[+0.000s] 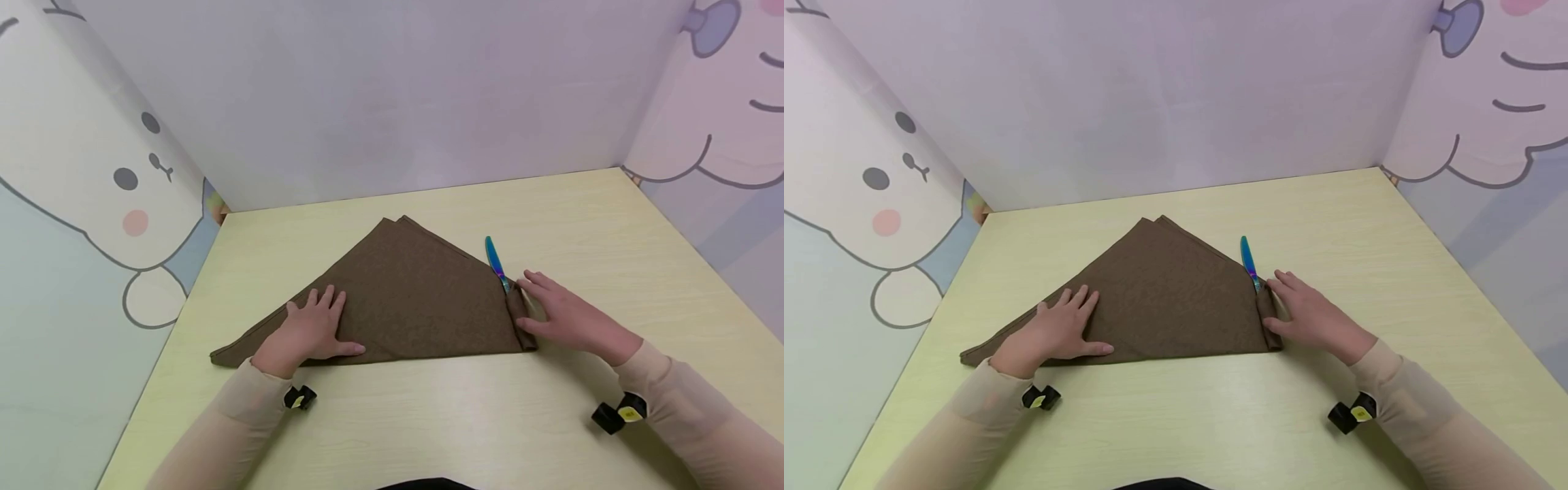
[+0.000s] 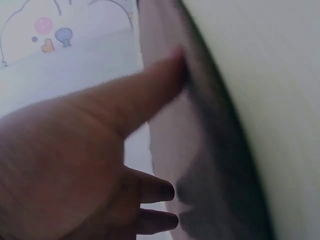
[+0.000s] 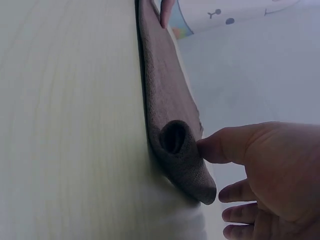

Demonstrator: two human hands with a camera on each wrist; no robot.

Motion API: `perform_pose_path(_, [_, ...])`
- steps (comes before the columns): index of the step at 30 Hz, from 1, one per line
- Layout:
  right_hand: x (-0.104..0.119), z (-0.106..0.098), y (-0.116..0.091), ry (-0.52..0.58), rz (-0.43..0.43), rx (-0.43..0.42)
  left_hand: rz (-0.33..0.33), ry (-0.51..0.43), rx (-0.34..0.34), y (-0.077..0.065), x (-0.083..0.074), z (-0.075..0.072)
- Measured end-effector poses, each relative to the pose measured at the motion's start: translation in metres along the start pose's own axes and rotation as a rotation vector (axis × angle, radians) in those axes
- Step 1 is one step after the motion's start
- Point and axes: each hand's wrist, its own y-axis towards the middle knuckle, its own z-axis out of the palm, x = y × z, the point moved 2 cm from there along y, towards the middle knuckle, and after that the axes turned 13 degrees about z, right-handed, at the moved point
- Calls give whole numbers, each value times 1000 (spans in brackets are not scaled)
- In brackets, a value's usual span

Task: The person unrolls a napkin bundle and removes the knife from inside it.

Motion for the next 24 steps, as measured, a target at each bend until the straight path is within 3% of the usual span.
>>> perform_pose_path(7, [7,4,-1,-9,-21,-132,161,31,-49,19,-49,-19])
perform_pose_path(14, [13,11,3,-40,-56,-248,292,51,-22,44,-104,-33])
perform_pose_path(19, [15,14,8,-54,-57,-252,324,53,-24,59,-125,-36])
perform_pose_path(24, [16,16,13,-63,-71,-250,322,22,-8,68,-136,-34])
